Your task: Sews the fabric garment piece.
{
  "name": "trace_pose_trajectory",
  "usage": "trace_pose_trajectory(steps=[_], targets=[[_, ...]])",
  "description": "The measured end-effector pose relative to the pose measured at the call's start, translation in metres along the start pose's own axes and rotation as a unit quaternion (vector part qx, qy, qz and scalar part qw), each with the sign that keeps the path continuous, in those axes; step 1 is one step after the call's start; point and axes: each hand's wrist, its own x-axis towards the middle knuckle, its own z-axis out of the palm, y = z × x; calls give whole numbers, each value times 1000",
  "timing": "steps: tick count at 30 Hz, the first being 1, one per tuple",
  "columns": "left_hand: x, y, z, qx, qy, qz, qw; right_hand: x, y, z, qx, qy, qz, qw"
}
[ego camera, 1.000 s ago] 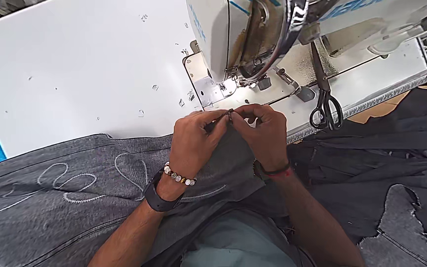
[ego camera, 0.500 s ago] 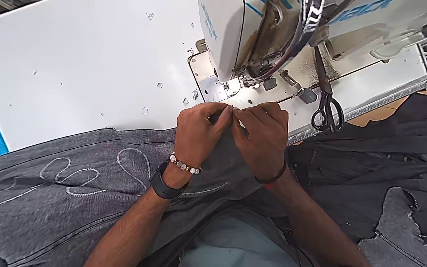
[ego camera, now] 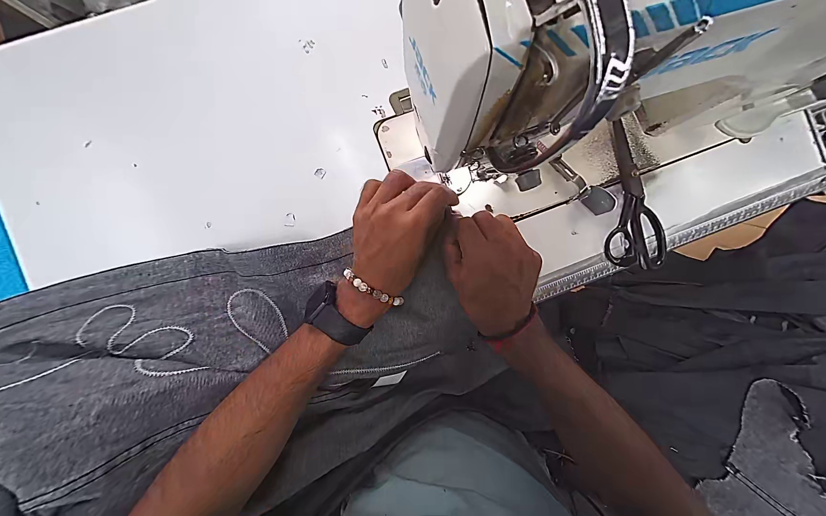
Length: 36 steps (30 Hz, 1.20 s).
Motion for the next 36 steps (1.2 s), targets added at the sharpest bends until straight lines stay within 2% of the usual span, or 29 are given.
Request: trace_pose_trajectory(steps=[2, 8, 18, 21, 24, 26, 28, 31, 34, 36], targets=[[-2, -3, 1, 13, -2, 22, 1000, -7, 1, -2, -5, -15, -11, 1000], [-18, -24, -4, 43, -82, 63, 994, -16, 7, -1, -1, -19, -29, 999], [2, -43, 2, 85, -81, 67, 991, 12, 7, 4, -32, -37, -12, 999], [-2, -39, -3, 67, -87, 84, 990, 10, 10, -10, -1, -101, -5, 995], [0, -40, -4, 62, -72, 98, 991, 18, 45, -47, 71, -156, 40, 984], [0, -37, -3, 73, -73, 87, 991, 27, 92, -75, 60, -98, 96, 989], [-1, -35, -3, 83, -76, 73, 991, 41, 145, -96, -25, -35, 154, 987], [0, -34, -3, 96, -76, 60, 991, 63, 201, -90, -126, 27, 198, 972], [1, -34, -3, 95, -72, 54, 991, 49, 214, -72, -145, 27, 158, 976], [1, -35, -3, 90, -74, 63, 991, 36, 215, -59, -131, 15, 165, 977]])
